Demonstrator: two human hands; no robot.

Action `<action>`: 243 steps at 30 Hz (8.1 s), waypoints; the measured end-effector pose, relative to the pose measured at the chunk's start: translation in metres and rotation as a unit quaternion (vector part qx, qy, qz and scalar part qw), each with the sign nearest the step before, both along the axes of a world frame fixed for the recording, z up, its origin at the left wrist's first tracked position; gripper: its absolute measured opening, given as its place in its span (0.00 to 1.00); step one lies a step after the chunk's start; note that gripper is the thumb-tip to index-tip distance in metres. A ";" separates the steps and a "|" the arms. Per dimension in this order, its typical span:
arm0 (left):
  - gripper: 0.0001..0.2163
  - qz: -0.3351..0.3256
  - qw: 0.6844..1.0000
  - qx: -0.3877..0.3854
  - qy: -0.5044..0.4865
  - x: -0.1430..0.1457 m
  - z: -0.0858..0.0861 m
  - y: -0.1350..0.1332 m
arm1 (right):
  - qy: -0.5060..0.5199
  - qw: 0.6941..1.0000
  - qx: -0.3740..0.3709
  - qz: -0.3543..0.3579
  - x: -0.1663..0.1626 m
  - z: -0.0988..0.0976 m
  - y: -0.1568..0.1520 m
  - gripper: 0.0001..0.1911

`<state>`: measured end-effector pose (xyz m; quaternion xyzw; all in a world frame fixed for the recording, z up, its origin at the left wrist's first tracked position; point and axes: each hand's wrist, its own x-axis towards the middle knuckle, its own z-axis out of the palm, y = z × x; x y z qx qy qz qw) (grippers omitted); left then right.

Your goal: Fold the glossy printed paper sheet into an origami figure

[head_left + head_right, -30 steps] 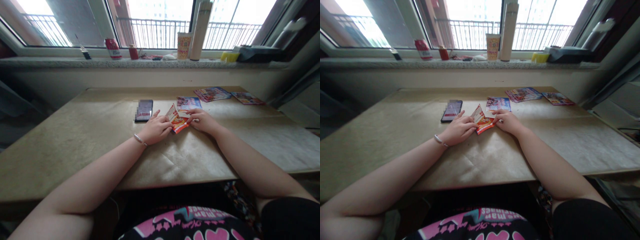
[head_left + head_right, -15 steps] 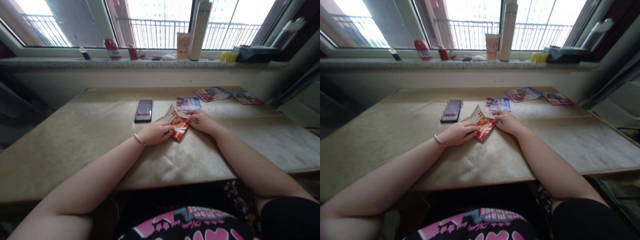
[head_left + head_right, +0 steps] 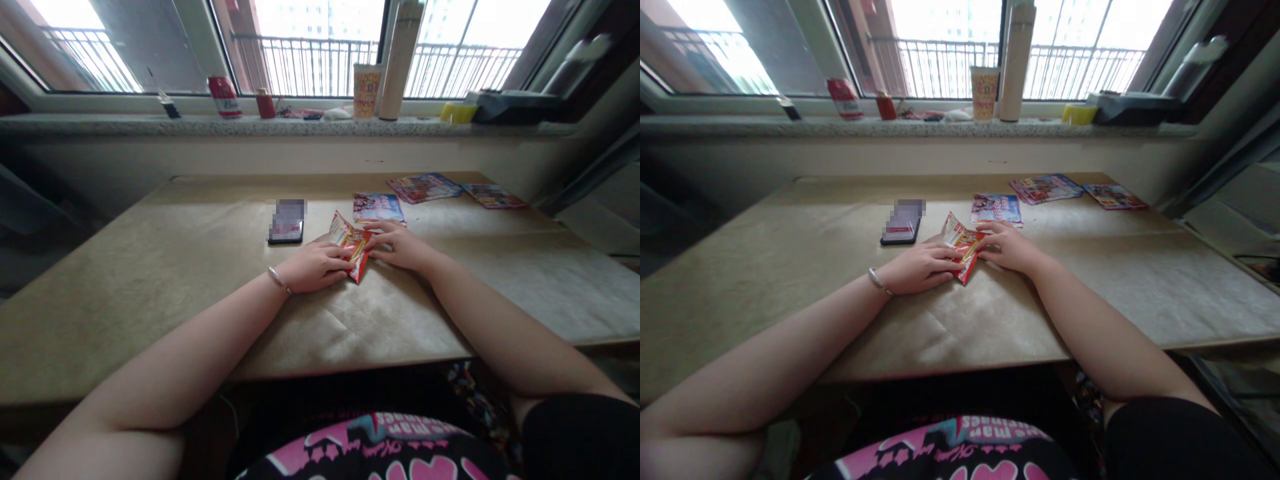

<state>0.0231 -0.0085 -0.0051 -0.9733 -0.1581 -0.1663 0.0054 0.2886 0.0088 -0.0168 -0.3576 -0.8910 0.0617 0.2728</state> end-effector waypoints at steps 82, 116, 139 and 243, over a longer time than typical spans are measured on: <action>0.16 -0.022 0.993 -0.106 -0.043 0.005 -0.007 0.000 | 0.108 0.960 -0.140 -0.216 -0.022 -0.008 0.002 0.10; 0.29 0.122 0.986 -0.038 0.106 0.019 -0.005 -0.002 | 0.176 0.948 -0.188 -0.187 -0.027 -0.006 0.002 0.11; 0.26 0.129 0.987 -0.037 -0.086 0.014 -0.014 -0.002 | 0.075 0.987 -0.098 -0.107 -0.025 -0.001 -0.005 0.05; 0.03 0.089 0.939 -0.060 -0.328 0.011 -0.004 0.001 | 0.137 0.979 0.145 -0.042 -0.042 0.016 -0.033 0.04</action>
